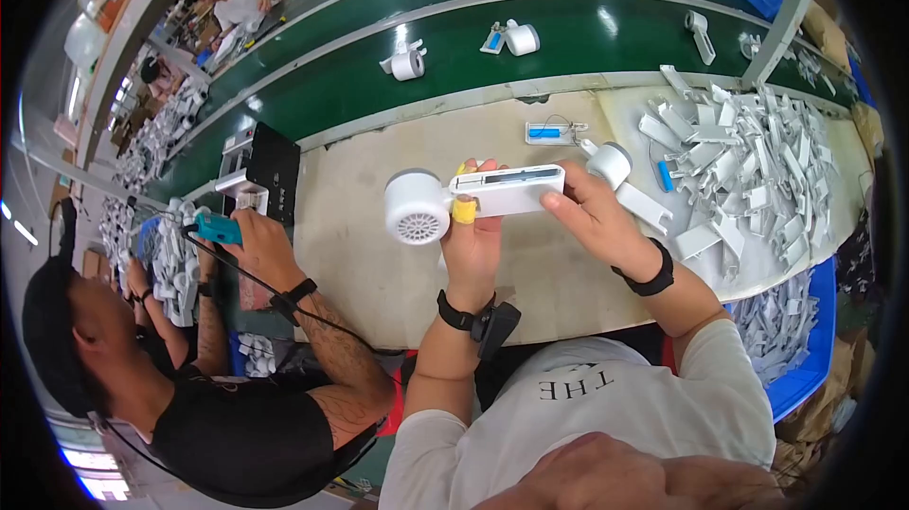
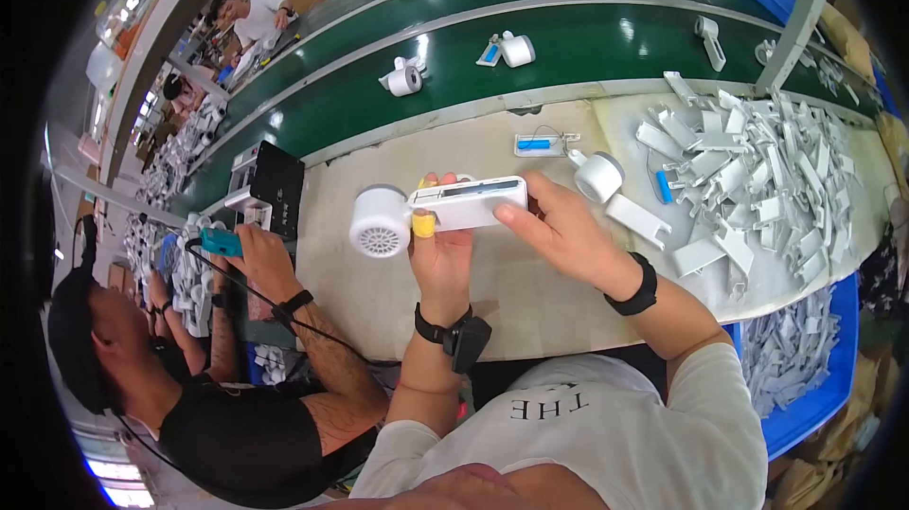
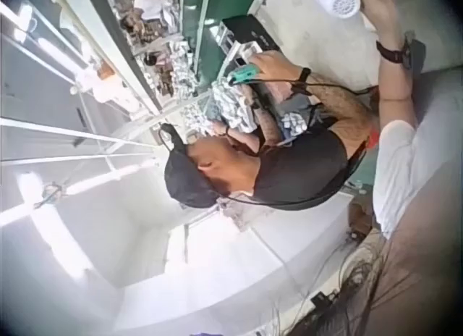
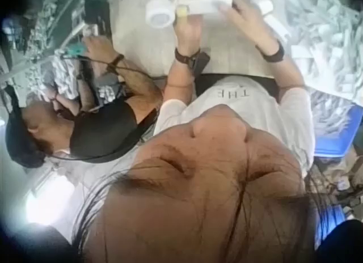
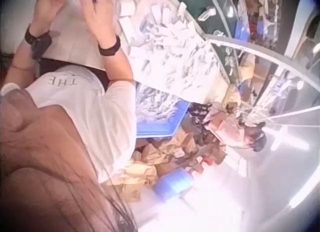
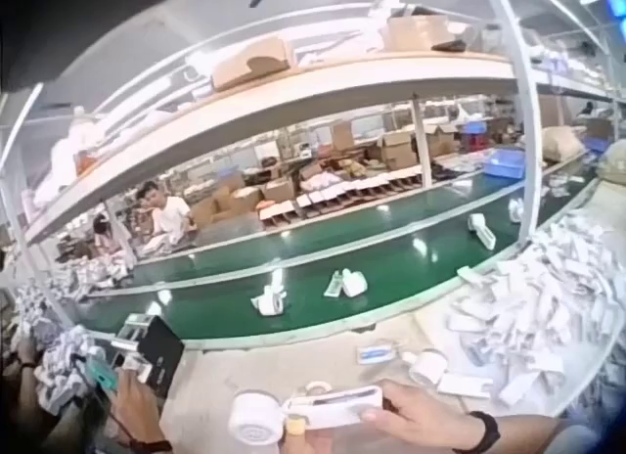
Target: The person assembles handheld fans by picking up a base, inserting a battery, and snapping on a plastic cover. They then attach a fan head to the base and place the completed unit on the table before starting the next one.
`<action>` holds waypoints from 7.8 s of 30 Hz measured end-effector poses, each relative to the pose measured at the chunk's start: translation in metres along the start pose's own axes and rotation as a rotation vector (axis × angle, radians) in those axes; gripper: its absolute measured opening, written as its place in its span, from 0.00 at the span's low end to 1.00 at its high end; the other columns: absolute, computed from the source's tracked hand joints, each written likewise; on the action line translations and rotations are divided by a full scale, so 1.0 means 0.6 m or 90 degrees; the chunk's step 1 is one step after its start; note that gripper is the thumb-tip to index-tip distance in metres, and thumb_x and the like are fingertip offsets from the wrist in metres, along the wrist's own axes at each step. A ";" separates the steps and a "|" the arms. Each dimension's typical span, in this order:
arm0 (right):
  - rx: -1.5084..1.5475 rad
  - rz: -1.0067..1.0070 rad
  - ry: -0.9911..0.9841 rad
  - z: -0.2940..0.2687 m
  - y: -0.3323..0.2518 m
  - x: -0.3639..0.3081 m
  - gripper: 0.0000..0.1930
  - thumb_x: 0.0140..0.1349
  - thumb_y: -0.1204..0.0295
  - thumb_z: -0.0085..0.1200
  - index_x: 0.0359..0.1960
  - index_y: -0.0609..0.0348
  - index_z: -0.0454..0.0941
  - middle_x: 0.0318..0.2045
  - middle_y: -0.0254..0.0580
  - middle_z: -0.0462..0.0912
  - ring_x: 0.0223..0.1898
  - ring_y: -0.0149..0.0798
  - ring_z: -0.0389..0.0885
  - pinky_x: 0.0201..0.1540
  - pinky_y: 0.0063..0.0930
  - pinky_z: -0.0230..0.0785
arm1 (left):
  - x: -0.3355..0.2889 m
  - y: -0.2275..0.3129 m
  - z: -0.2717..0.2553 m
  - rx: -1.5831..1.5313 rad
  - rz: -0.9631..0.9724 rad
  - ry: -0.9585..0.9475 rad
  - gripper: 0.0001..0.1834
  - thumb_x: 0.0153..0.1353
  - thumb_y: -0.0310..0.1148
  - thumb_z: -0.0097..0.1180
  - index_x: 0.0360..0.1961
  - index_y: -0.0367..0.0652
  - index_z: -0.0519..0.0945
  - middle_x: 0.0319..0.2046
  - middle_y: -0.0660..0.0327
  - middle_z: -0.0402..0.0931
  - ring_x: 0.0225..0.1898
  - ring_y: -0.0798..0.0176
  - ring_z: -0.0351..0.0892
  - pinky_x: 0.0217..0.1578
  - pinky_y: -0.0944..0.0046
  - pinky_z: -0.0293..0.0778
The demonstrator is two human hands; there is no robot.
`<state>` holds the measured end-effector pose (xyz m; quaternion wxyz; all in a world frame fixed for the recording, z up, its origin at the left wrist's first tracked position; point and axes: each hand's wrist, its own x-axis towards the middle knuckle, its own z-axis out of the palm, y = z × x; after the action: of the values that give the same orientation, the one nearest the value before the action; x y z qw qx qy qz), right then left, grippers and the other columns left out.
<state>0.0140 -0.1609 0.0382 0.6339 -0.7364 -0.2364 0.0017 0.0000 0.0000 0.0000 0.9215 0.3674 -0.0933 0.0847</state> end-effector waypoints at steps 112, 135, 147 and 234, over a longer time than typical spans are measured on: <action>-0.523 0.056 -0.215 0.062 0.270 0.562 0.29 0.42 0.61 0.60 0.50 0.48 0.71 0.44 0.60 0.69 0.45 0.56 0.71 0.50 0.37 0.65 | 0.038 0.045 -0.068 -0.073 -0.121 0.184 0.20 0.65 0.36 0.43 0.54 0.35 0.64 0.48 0.54 0.71 0.50 0.59 0.73 0.51 0.59 0.70; -0.536 -0.366 -0.012 -0.013 -0.032 0.020 0.30 0.40 0.73 0.65 0.49 0.59 0.69 0.48 0.47 0.73 0.49 0.53 0.70 0.52 0.42 0.64 | 0.021 -0.036 -0.001 0.102 0.038 0.023 0.22 0.66 0.34 0.41 0.59 0.39 0.60 0.52 0.55 0.68 0.50 0.61 0.71 0.48 0.63 0.71; -0.469 -0.349 0.134 -0.060 0.041 -0.005 0.31 0.36 0.79 0.64 0.47 0.59 0.68 0.48 0.45 0.73 0.51 0.54 0.70 0.52 0.43 0.63 | 0.019 -0.106 0.043 -0.030 -0.056 -0.012 0.21 0.64 0.33 0.45 0.58 0.39 0.63 0.53 0.58 0.67 0.49 0.64 0.70 0.45 0.64 0.70; -0.546 -0.306 0.156 -0.070 0.046 -0.036 0.15 0.44 0.78 0.59 0.37 0.52 0.75 0.35 0.33 0.76 0.42 0.36 0.75 0.55 0.43 0.58 | -0.011 -0.118 0.049 0.231 -0.048 -0.089 0.25 0.63 0.29 0.47 0.60 0.36 0.59 0.55 0.52 0.66 0.53 0.59 0.69 0.50 0.60 0.70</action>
<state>0.0170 -0.2102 0.0140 0.2799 -0.8501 -0.3026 -0.3277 0.0064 -0.0713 -0.0273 0.8337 0.5360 -0.1267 0.0399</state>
